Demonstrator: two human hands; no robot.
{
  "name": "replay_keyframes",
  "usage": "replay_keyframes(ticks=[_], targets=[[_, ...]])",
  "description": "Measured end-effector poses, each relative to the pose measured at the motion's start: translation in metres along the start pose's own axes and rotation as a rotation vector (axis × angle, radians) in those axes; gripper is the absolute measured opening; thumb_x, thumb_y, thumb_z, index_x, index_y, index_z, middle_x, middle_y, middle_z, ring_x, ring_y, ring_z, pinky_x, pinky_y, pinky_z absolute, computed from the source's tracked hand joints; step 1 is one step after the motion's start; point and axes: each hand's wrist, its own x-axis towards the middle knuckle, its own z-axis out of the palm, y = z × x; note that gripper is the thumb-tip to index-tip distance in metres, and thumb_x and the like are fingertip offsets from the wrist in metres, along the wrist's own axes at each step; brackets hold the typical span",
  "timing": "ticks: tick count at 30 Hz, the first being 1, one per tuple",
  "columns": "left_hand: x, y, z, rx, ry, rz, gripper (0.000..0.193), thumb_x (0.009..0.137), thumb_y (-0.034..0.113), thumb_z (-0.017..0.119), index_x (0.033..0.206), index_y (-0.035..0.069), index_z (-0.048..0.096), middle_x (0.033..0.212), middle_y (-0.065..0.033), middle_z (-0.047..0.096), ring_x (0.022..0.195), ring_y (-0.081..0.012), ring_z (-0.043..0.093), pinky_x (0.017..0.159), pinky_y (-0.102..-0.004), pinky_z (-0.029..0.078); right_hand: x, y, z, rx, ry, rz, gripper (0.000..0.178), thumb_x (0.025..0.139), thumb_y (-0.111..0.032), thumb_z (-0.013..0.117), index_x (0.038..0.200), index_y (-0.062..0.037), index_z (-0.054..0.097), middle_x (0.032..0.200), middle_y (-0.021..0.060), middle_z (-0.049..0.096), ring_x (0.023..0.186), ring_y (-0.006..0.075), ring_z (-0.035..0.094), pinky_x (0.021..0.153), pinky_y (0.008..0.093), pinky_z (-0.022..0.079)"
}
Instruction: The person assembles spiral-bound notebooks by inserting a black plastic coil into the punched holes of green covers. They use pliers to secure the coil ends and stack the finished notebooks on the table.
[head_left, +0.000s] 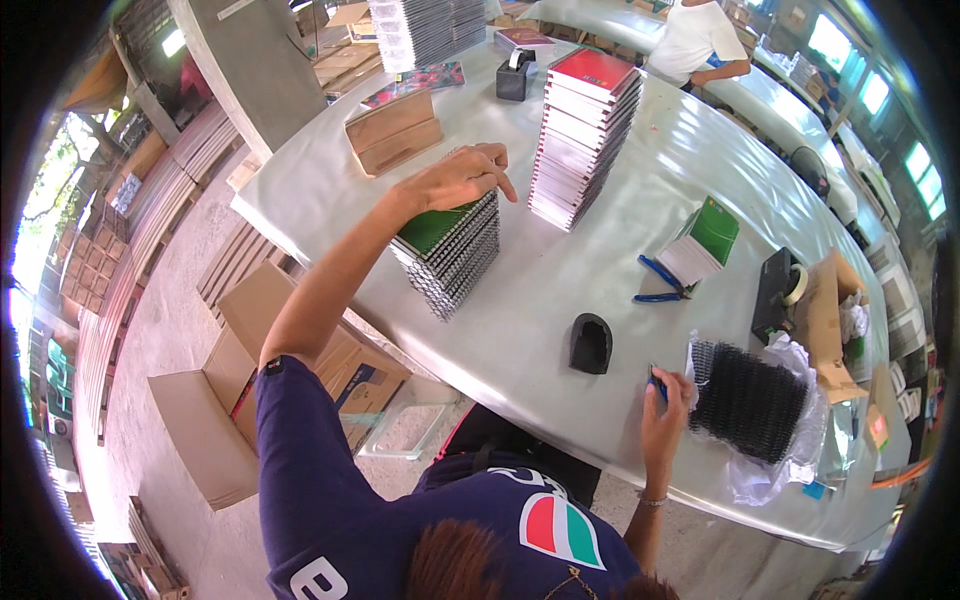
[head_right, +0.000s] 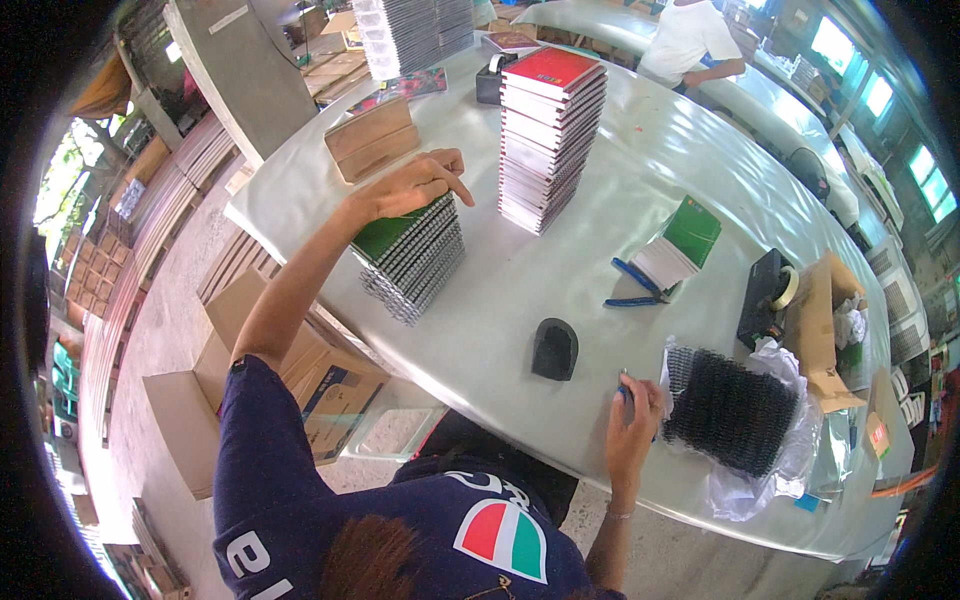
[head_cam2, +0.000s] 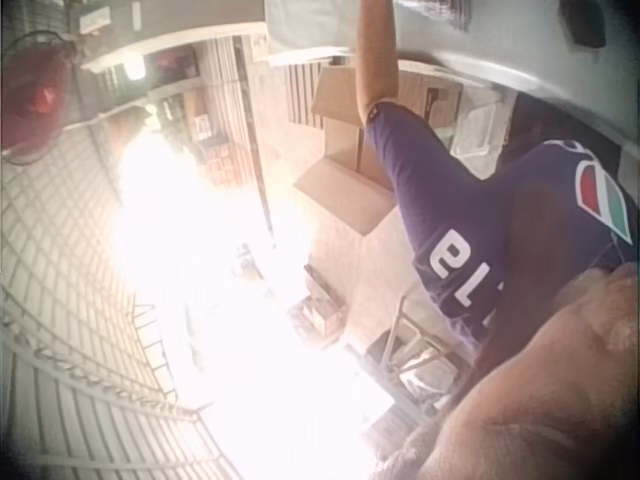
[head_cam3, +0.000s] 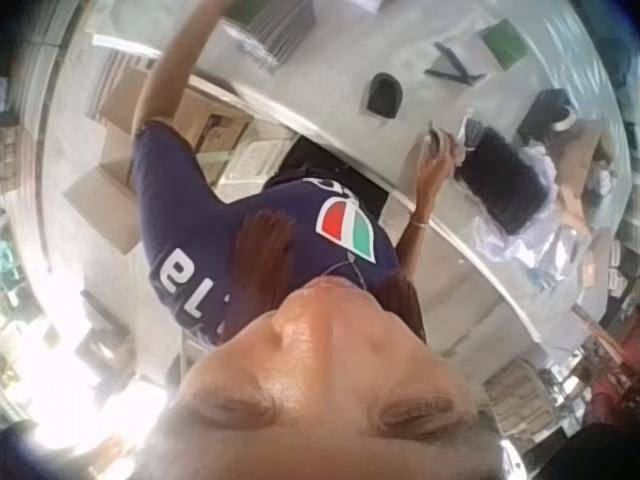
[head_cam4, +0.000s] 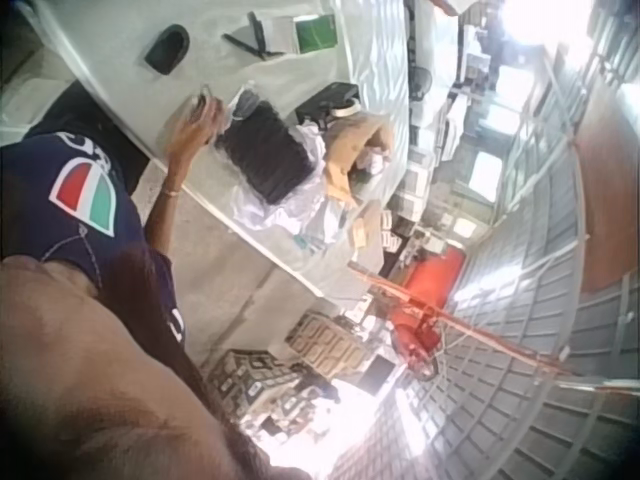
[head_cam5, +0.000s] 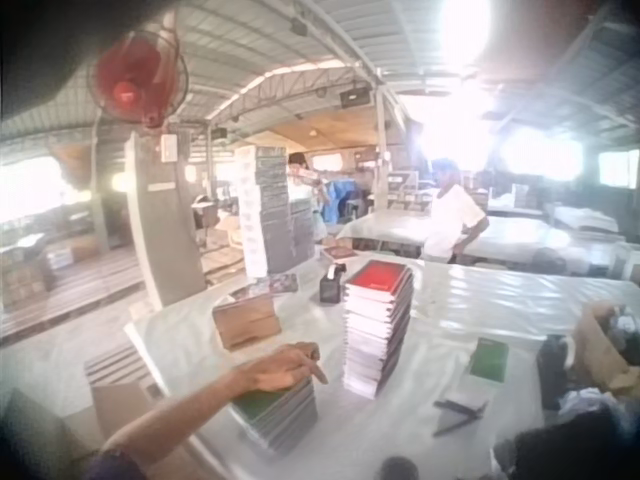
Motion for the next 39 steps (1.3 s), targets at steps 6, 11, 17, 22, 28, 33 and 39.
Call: replay_keyframes(ticks=[6, 11, 17, 22, 28, 33, 39], targets=[[-0.004, -0.005, 0.004, -0.005, 0.003, 0.0, 0.04, 0.083, 0.015, 0.039, 0.097, 0.006, 0.076, 0.095, -0.0137, 0.053, 0.096, -0.0282, 0.054, 0.093, -0.0393, 0.042, 0.067, 0.005, -0.019, 0.044, 0.099, -0.124, 0.026, 0.091, -0.005, 0.062, 0.117, -0.0035, 0.065, 0.117, 0.0145, 0.058, 0.11, 0.03, 0.055, 0.099, 0.0391, 0.041], [0.002, -0.001, 0.003, -0.014, 0.0, 0.01, 0.039, 0.085, 0.017, 0.039, 0.095, 0.006, 0.076, 0.094, -0.013, 0.055, 0.097, -0.0288, 0.055, 0.093, -0.0401, 0.042, 0.141, 0.023, -0.026, 0.318, 0.375, 0.081, 0.03, 0.1, -0.02, 0.059, 0.127, -0.0059, 0.061, 0.125, 0.0068, 0.061, 0.107, 0.017, 0.057, 0.091, 0.0312, 0.046], [-0.006, -0.011, 0.002, 0.024, 0.019, 0.057, 0.036, 0.087, 0.017, 0.042, 0.101, 0.007, 0.074, 0.09, -0.0139, 0.056, 0.09, -0.0303, 0.056, 0.089, -0.0411, 0.045, 0.227, 0.052, 0.022, 0.31, 0.408, 0.375, 0.081, 0.089, -0.057, 0.066, 0.138, 0.0043, 0.046, 0.119, 0.0242, 0.054, 0.111, 0.0245, 0.053, 0.097, 0.0416, 0.044], [-0.004, 0.026, -0.011, -0.043, 0.139, 0.052, 0.037, 0.089, 0.008, 0.048, 0.119, 0.007, 0.069, 0.092, -0.0124, 0.057, 0.089, -0.0279, 0.055, 0.087, -0.0395, 0.044, 0.238, 0.067, 0.042, 0.55, 0.297, 0.359, 0.075, 0.085, -0.039, 0.074, 0.132, 0.0123, 0.046, 0.099, 0.0158, 0.059, 0.089, 0.0241, 0.059, 0.084, 0.0385, 0.051], [0.003, 0.111, -0.014, -0.147, 0.287, 0.164, 0.031, 0.095, 0.008, 0.052, 0.12, 0.005, 0.068, 0.099, -0.0108, 0.059, 0.095, -0.0245, 0.057, 0.09, -0.036, 0.044, 0.231, 0.077, 0.026, 0.892, 0.283, 0.47, 0.057, 0.084, -0.024, 0.075, 0.124, 0.0095, 0.053, 0.084, 0.0036, 0.061, 0.07, 0.0128, 0.059, 0.061, 0.0254, 0.049], [0.019, 0.151, 0.033, -0.123, 0.224, 0.304, 0.034, 0.089, -0.001, 0.059, 0.121, 0.008, 0.068, 0.106, -0.0122, 0.061, 0.102, -0.028, 0.059, 0.092, -0.0366, 0.047, 0.224, 0.081, 0.012, 0.511, 0.566, 0.18, 0.034, 0.083, -0.006, 0.071, 0.112, 0.0054, 0.06, 0.089, 0.0135, 0.067, 0.076, 0.02, 0.064, 0.071, 0.0311, 0.051], [0.014, 0.19, 0.086, 0.113, 0.455, 0.436, 0.049, 0.088, 0.002, 0.062, 0.134, 0.015, 0.06, 0.123, -0.0109, 0.055, 0.108, -0.0274, 0.059, 0.102, -0.0485, 0.041, 0.148, -0.026, -0.04, 0.322, 0.279, 0.009, 0.03, 0.083, 0.005, 0.064, 0.111, -0.0037, 0.065, 0.096, 0.0134, 0.069, 0.079, 0.0229, 0.067, 0.072, 0.0342, 0.051]])
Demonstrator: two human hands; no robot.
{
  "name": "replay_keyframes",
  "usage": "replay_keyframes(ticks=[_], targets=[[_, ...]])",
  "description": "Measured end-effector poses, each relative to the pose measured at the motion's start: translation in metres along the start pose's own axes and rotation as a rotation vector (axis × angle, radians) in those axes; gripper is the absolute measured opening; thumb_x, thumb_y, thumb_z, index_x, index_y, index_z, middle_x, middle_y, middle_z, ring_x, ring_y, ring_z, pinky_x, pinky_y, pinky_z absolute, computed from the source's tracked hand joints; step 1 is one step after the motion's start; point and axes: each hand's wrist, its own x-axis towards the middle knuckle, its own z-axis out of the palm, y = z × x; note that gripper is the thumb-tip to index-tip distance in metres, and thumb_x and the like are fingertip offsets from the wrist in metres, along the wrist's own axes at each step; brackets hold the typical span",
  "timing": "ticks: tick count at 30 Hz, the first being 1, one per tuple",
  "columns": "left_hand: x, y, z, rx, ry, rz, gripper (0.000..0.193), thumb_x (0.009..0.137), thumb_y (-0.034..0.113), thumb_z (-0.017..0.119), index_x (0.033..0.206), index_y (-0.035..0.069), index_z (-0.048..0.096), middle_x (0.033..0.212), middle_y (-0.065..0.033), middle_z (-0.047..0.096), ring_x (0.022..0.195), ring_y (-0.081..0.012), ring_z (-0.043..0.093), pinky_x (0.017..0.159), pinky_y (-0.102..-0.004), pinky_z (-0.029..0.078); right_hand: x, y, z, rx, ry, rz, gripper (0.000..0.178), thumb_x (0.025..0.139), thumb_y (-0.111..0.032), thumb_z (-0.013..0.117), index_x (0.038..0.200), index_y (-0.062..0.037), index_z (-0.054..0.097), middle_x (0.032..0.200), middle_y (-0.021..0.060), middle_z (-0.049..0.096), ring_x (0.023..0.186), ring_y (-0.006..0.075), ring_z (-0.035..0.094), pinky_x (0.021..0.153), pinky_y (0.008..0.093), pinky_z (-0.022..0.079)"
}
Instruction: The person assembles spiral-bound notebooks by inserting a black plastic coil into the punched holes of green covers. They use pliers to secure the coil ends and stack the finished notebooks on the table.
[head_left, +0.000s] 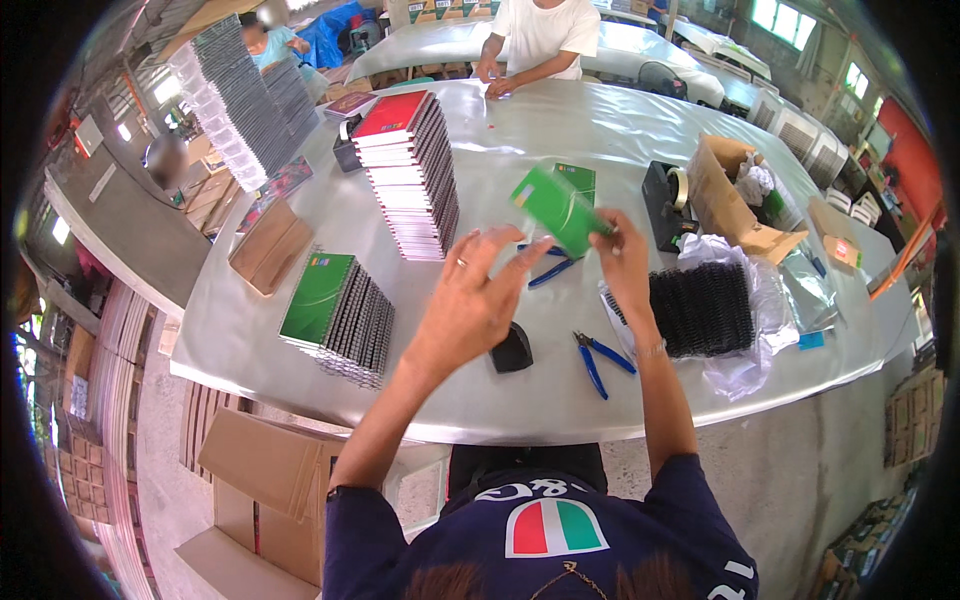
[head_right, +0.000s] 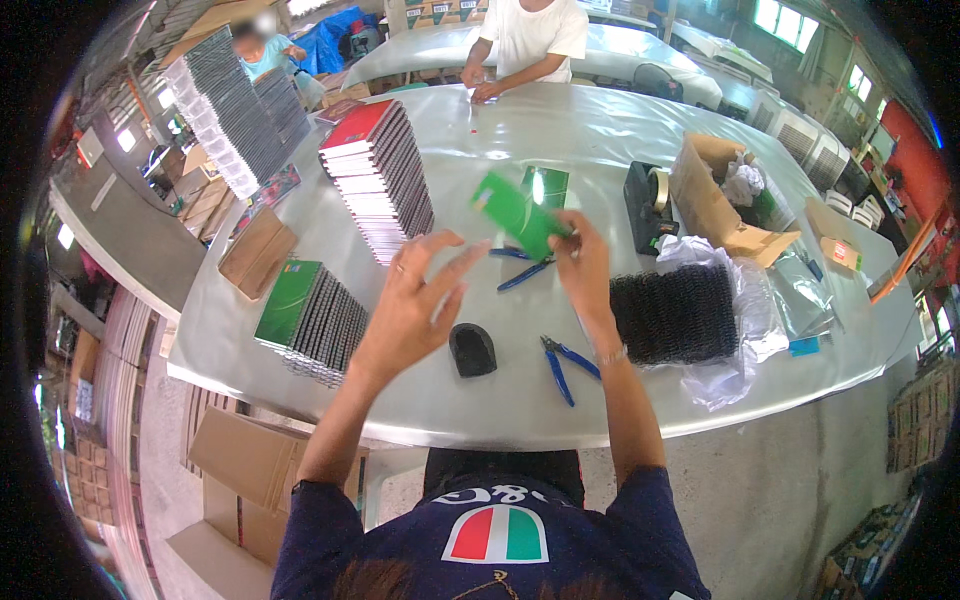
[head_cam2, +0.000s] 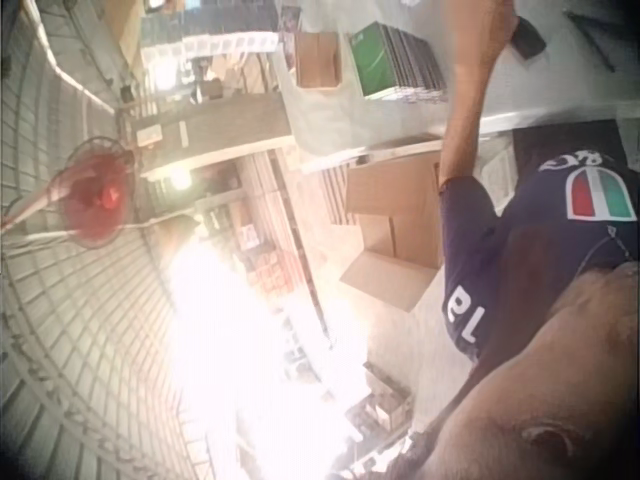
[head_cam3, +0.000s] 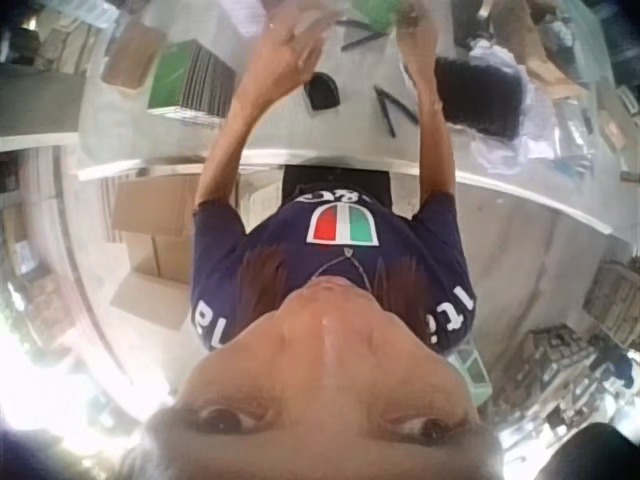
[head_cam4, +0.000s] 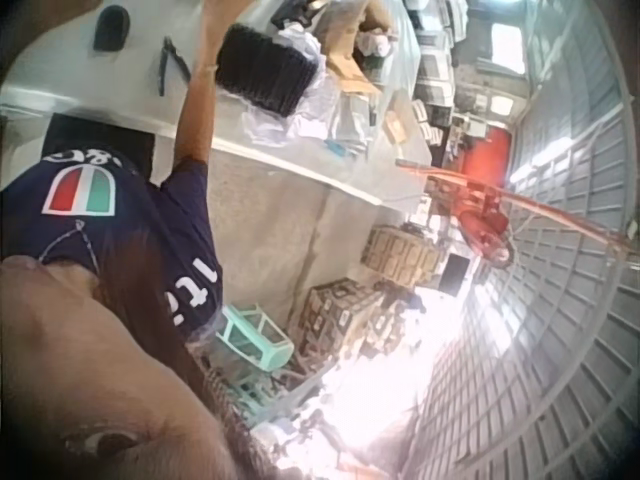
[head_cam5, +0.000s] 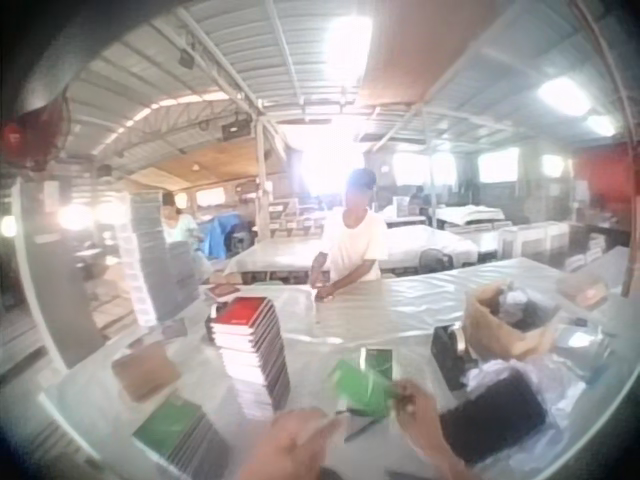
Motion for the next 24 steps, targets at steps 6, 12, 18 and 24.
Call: replay_keyframes(ticks=[6, 12, 18, 24], targets=[[-0.034, 0.024, 0.025, 0.075, -0.231, -0.095, 0.035, 0.091, 0.007, 0.059, 0.125, 0.015, 0.062, 0.111, -0.0063, 0.063, 0.107, -0.0239, 0.06, 0.107, -0.0537, 0.033, -0.086, -0.048, -0.024, -0.019, -0.305, -0.184, 0.032, 0.08, 0.01, 0.065, 0.109, -0.0016, 0.066, 0.101, 0.0119, 0.069, 0.085, 0.0216, 0.066, 0.078, 0.0324, 0.051], [-0.085, 0.033, 0.021, -0.083, -0.313, -0.279, 0.025, 0.084, 0.005, 0.063, 0.107, 0.016, 0.068, 0.101, 0.0005, 0.066, 0.104, -0.0202, 0.061, 0.104, -0.05, 0.033, -0.086, -0.017, -0.107, -0.318, 0.117, -0.084, 0.026, 0.086, -0.006, 0.067, 0.113, -0.0072, 0.068, 0.109, 0.0141, 0.066, 0.104, 0.0331, 0.059, 0.092, 0.0413, 0.047], [-0.159, 0.041, 0.037, 0.078, -0.157, -0.171, 0.044, 0.075, 0.001, 0.067, 0.113, 0.023, 0.07, 0.11, 0.0035, 0.062, 0.112, -0.0162, 0.055, 0.105, -0.0506, 0.031, -0.124, 0.132, -0.209, -1.105, 0.308, 0.183, 0.039, 0.091, -0.016, 0.067, 0.129, -0.0104, 0.06, 0.122, 0.0202, 0.058, 0.116, 0.0378, 0.052, 0.101, 0.0476, 0.04], [-0.174, 0.044, 0.025, 0.059, -0.209, -0.324, 0.032, 0.081, 0.001, 0.068, 0.106, 0.021, 0.071, 0.109, 0.0033, 0.061, 0.112, -0.0174, 0.055, 0.109, -0.0502, 0.027, -0.127, 0.135, -0.203, -1.045, 0.272, 0.227, 0.038, 0.09, -0.01, 0.066, 0.128, -0.0087, 0.058, 0.122, 0.0191, 0.057, 0.117, 0.0378, 0.051, 0.099, 0.0494, 0.041]])
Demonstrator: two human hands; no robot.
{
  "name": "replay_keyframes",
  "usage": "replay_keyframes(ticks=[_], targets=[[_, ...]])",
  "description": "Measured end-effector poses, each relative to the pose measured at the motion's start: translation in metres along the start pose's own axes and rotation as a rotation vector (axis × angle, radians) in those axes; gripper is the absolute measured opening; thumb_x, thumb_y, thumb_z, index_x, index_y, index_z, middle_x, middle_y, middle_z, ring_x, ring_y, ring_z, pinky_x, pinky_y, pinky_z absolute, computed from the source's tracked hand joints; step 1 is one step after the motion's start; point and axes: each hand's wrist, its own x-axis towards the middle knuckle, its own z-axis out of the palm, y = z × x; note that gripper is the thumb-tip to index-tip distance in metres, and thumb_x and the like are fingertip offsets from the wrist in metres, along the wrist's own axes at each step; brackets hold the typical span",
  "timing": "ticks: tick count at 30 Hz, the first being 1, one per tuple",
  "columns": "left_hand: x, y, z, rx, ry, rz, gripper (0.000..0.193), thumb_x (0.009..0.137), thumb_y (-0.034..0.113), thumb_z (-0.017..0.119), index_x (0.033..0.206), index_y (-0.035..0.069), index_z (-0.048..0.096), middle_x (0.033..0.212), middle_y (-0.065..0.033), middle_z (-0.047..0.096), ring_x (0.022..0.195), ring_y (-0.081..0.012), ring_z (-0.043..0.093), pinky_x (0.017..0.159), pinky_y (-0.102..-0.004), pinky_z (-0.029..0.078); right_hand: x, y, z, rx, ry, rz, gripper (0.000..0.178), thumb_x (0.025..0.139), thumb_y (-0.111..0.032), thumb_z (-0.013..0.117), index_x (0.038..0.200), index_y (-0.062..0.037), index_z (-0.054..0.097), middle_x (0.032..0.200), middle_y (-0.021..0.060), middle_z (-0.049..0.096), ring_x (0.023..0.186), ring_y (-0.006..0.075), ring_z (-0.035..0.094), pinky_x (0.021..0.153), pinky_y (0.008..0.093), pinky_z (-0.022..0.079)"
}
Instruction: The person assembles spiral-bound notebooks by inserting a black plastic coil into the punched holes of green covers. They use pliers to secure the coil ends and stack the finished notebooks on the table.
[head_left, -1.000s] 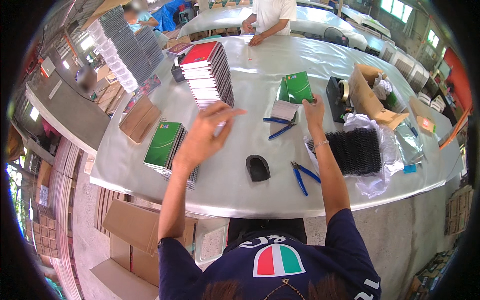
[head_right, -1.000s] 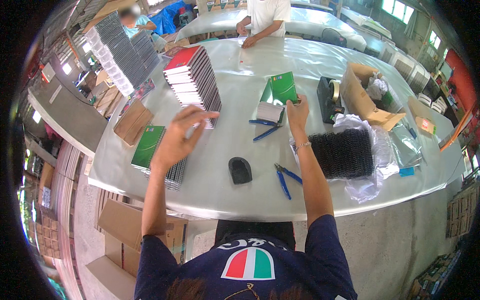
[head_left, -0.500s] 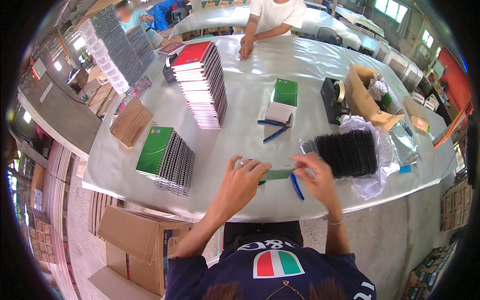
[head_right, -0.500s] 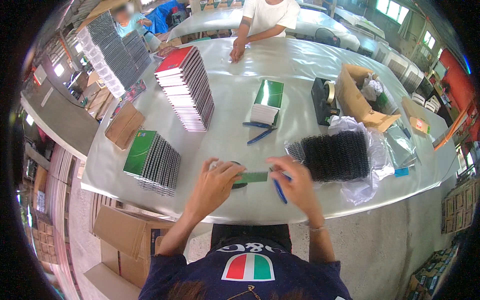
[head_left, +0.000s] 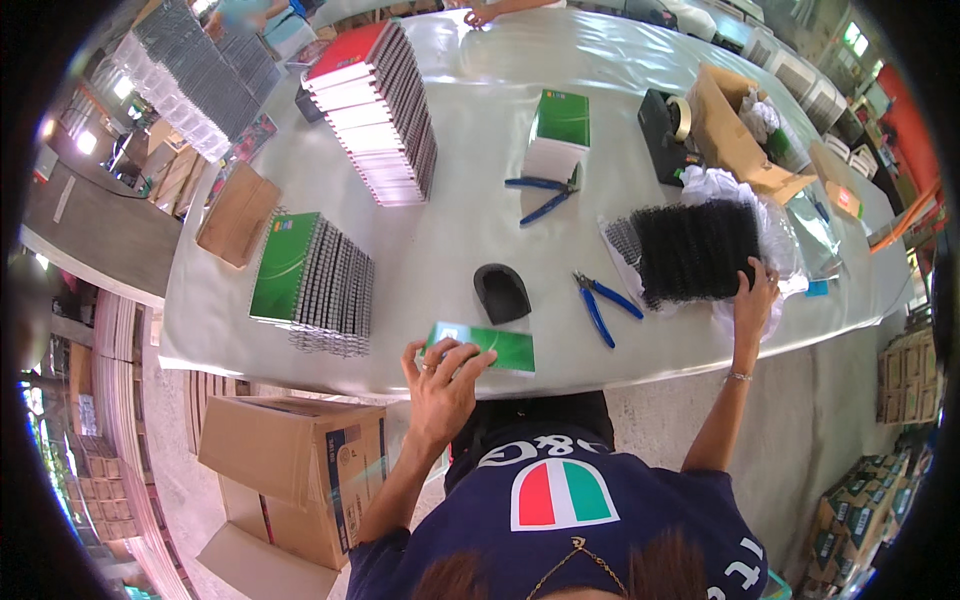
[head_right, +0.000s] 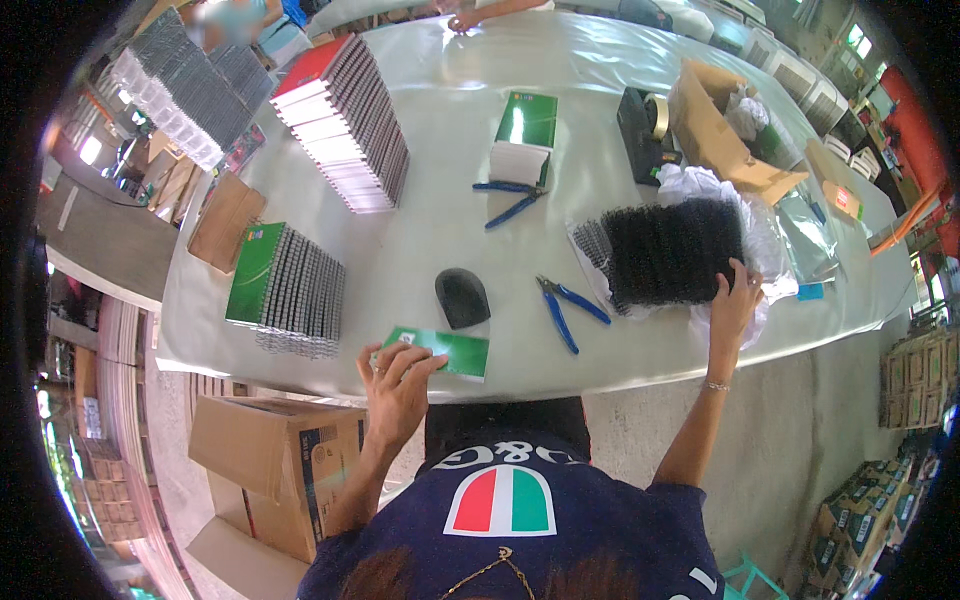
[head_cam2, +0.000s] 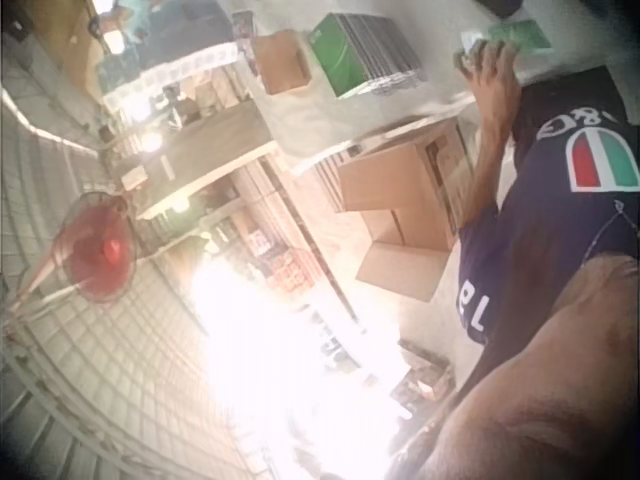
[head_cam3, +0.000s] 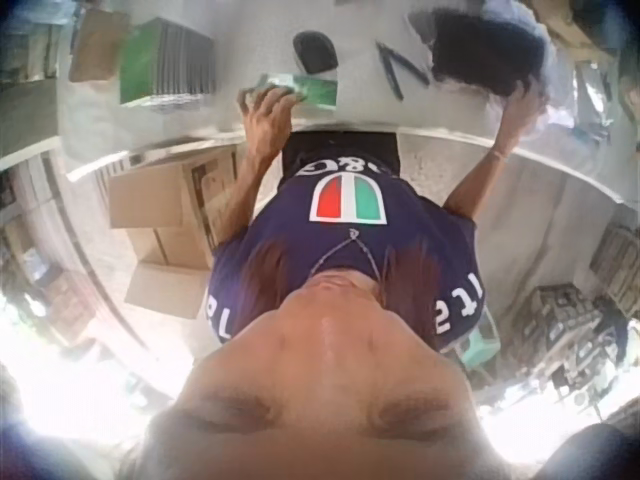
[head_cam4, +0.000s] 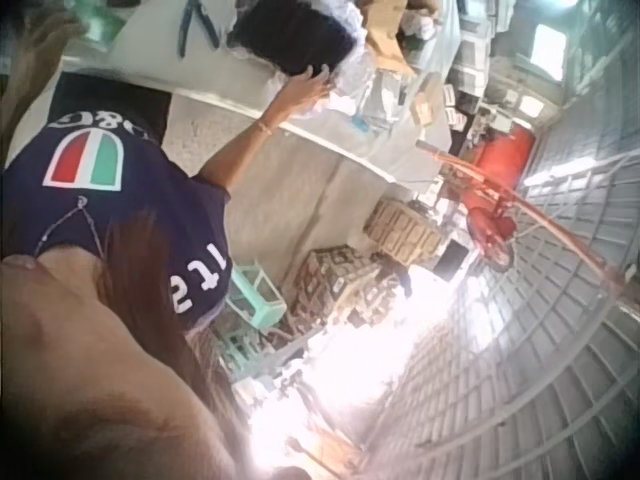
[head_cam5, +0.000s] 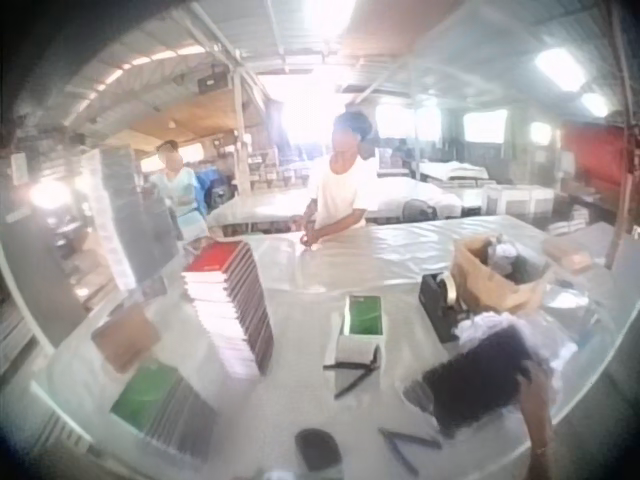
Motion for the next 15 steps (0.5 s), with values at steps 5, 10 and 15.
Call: replay_keyframes(ticks=[5, 10, 15], targets=[[0.005, 0.014, 0.0, -0.023, -0.121, -0.074, 0.018, 0.088, 0.004, 0.061, 0.103, 0.013, 0.06, 0.107, -0.0014, 0.058, 0.116, -0.0223, 0.051, 0.112, -0.0617, 0.018, 0.007, -0.006, -0.007, 0.136, -0.077, -0.07, 0.041, 0.082, 0.004, 0.065, 0.121, -0.0044, 0.054, 0.118, 0.0168, 0.056, 0.118, 0.0401, 0.05, 0.102, 0.049, 0.038], [0.01, 0.024, 0.004, -0.042, -0.124, -0.147, 0.031, 0.08, 0.006, 0.066, 0.109, 0.012, 0.059, 0.111, -0.0046, 0.057, 0.12, -0.027, 0.047, 0.114, -0.0645, 0.014, 0.006, -0.005, -0.012, 0.188, -0.098, -0.102, 0.046, 0.079, 0.007, 0.065, 0.123, -0.0048, 0.054, 0.12, 0.0175, 0.056, 0.118, 0.0382, 0.051, 0.101, 0.0477, 0.039], [0.005, 0.03, 0.011, -0.074, -0.061, -0.181, 0.042, 0.076, 0.035, 0.081, 0.104, 0.012, 0.061, 0.114, -0.0097, 0.05, 0.121, -0.0326, 0.044, 0.112, -0.0697, 0.009, 0.01, 0.005, -0.009, 0.262, -0.118, 0.02, 0.042, 0.08, 0.005, 0.067, 0.121, -0.0025, 0.059, 0.118, 0.0179, 0.059, 0.112, 0.0379, 0.055, 0.099, 0.0457, 0.043]])
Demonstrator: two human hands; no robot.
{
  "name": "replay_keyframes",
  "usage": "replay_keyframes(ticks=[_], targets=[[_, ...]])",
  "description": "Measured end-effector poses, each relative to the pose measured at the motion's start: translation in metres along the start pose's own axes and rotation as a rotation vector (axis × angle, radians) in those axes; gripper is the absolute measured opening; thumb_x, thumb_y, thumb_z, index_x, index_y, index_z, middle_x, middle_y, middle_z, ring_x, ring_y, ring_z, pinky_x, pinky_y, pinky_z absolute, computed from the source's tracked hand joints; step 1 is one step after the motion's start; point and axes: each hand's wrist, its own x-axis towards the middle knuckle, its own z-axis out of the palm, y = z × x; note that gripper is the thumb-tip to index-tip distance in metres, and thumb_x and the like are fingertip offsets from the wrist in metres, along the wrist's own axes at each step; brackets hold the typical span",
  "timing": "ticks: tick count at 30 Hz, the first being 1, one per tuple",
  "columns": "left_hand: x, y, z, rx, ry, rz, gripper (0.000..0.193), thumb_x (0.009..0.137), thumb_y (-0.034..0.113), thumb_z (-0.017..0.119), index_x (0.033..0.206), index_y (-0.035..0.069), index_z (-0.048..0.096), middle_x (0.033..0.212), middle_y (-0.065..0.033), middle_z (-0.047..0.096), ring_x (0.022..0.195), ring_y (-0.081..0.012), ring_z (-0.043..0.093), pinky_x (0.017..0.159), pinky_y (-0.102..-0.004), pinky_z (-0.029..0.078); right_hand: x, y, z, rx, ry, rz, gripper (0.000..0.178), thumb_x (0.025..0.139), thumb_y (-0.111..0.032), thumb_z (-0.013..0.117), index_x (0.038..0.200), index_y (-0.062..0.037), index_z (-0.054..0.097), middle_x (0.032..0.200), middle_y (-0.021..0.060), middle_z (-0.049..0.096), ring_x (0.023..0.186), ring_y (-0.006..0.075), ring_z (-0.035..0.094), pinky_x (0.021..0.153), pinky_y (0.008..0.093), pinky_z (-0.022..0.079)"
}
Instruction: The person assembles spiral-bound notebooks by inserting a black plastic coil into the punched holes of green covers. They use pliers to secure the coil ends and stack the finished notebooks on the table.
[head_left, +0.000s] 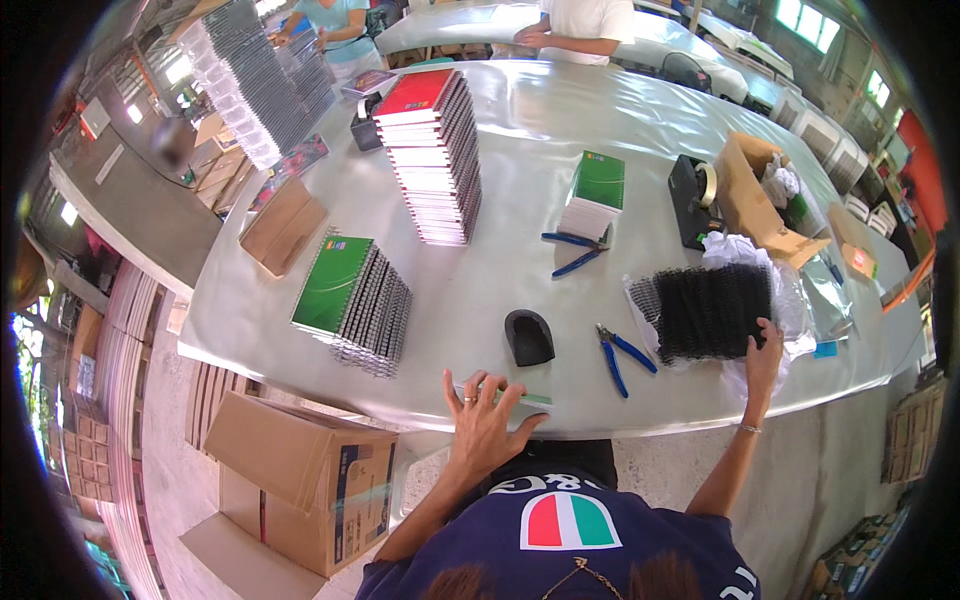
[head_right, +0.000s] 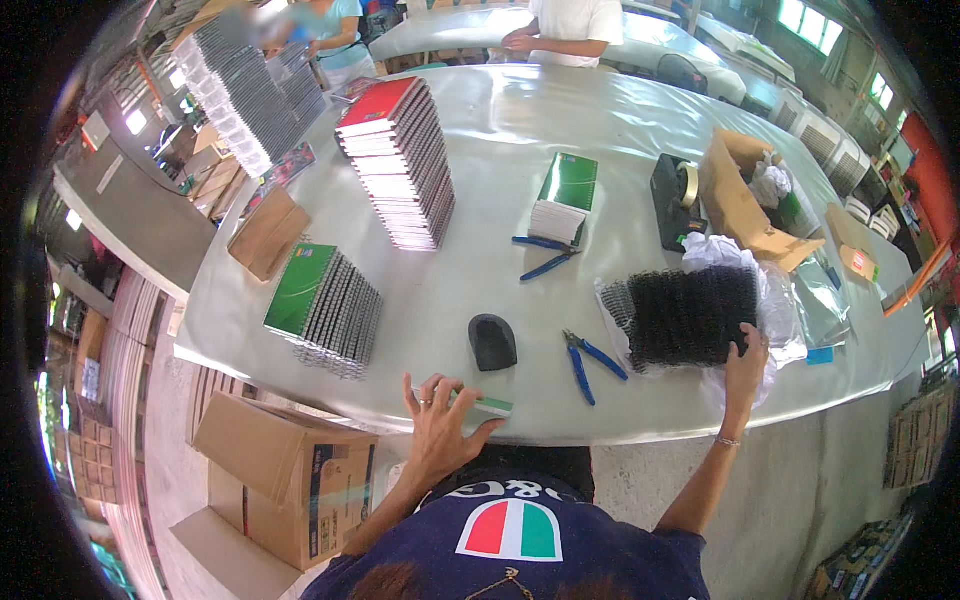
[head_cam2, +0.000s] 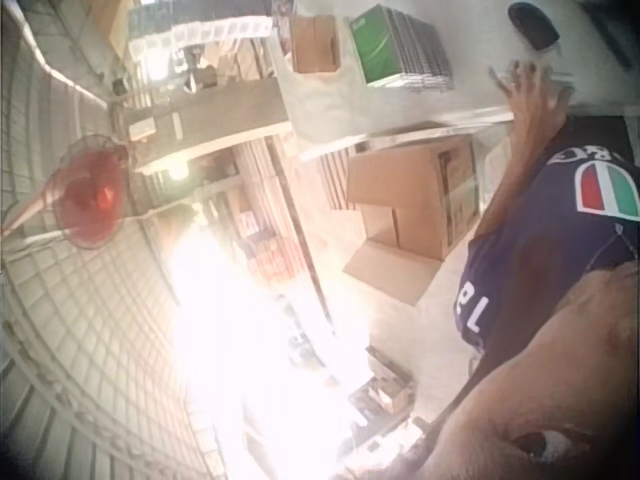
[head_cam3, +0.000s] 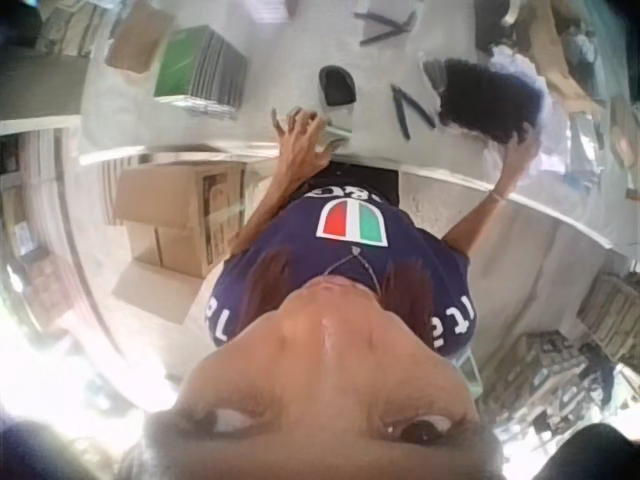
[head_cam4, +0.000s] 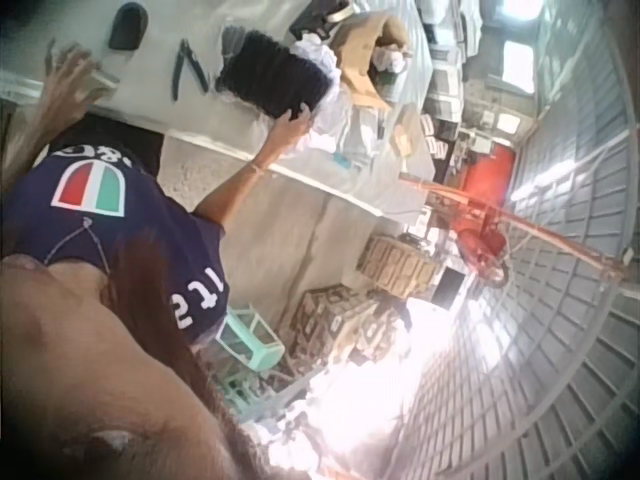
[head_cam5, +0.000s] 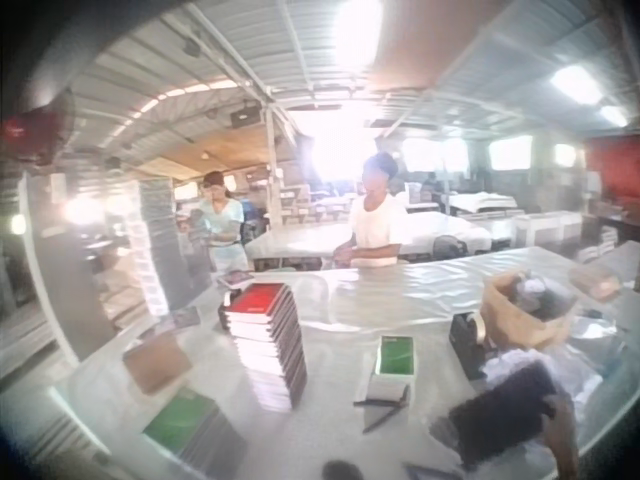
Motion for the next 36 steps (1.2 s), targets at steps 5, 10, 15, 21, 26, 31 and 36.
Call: replay_keyframes(ticks=[5, 10, 15, 21, 26, 31, 36], targets=[[0.003, 0.008, 0.014, -0.015, 0.147, -0.049, 0.054, 0.067, 0.05, 0.086, 0.095, 0.011, 0.061, 0.116, -0.0116, 0.045, 0.12, -0.0338, 0.043, 0.11, -0.0707, 0.009, -0.004, -0.004, 0.004, -0.048, 0.066, 0.058, 0.035, 0.08, 0.003, 0.07, 0.114, 0.0003, 0.064, 0.11, 0.0181, 0.065, 0.107, 0.0355, 0.06, 0.094, 0.043, 0.047], [0.009, 0.01, 0.021, -0.005, 0.202, -0.058, 0.055, 0.067, 0.05, 0.087, 0.088, 0.008, 0.059, 0.116, -0.0113, 0.045, 0.119, -0.0333, 0.043, 0.108, -0.0705, 0.013, 0.001, 0.006, 0.003, 0.065, 0.045, 0.212, 0.031, 0.084, -0.001, 0.07, 0.115, 0.0009, 0.066, 0.109, 0.0186, 0.067, 0.104, 0.0321, 0.063, 0.09, 0.0413, 0.048], [0.011, 0.008, 0.023, 0.017, 0.198, -0.06, 0.052, 0.068, 0.047, 0.087, 0.086, 0.008, 0.058, 0.113, -0.0088, 0.049, 0.118, -0.033, 0.044, 0.107, -0.0705, 0.015, -0.004, -0.037, -0.007, 0.059, 0.009, 0.173, 0.036, 0.087, -0.018, 0.073, 0.117, -0.0002, 0.066, 0.111, 0.0186, 0.066, 0.104, 0.0324, 0.063, 0.09, 0.0411, 0.049], [0.016, 0.009, 0.026, 0.015, 0.207, -0.047, 0.047, 0.069, 0.045, 0.086, 0.084, 0.01, 0.059, 0.107, -0.0073, 0.053, 0.115, -0.0324, 0.045, 0.107, -0.0697, 0.016, -0.014, -0.042, 0.003, -0.022, 0.007, 0.138, 0.034, 0.087, -0.02, 0.074, 0.114, -0.0001, 0.068, 0.109, 0.0183, 0.068, 0.101, 0.0323, 0.065, 0.089, 0.04, 0.05], [0.017, 0.008, 0.027, -0.001, 0.204, -0.059, 0.046, 0.069, 0.045, 0.086, 0.083, 0.011, 0.06, 0.106, -0.0069, 0.055, 0.115, -0.0324, 0.046, 0.107, -0.0688, 0.017, -0.012, -0.04, 0.004, 0.116, 0.035, 0.187, 0.025, 0.088, -0.014, 0.072, 0.108, 0.0012, 0.072, 0.104, 0.0173, 0.071, 0.091, 0.0302, 0.068, 0.085, 0.0377, 0.052], [0.017, 0.009, 0.026, -0.013, 0.189, -0.07, 0.045, 0.069, 0.045, 0.085, 0.084, 0.012, 0.061, 0.107, -0.0068, 0.055, 0.116, -0.0325, 0.046, 0.108, -0.0684, 0.016, -0.013, -0.031, 0.007, 0.085, 0.142, 0.179, 0.022, 0.09, -0.012, 0.069, 0.106, 0.0019, 0.071, 0.101, 0.0173, 0.071, 0.09, 0.0295, 0.068, 0.082, 0.0377, 0.052], [0.017, 0.008, 0.025, -0.026, 0.189, -0.074, 0.044, 0.07, 0.046, 0.085, 0.085, 0.012, 0.061, 0.107, -0.0067, 0.055, 0.116, -0.0323, 0.046, 0.108, -0.0686, 0.016, -0.012, -0.036, 0.013, -0.034, 0.134, 0.198, 0.019, 0.092, -0.01, 0.066, 0.106, 0.0022, 0.067, 0.1, 0.019, 0.069, 0.093, 0.0331, 0.066, 0.083, 0.0407, 0.051]])
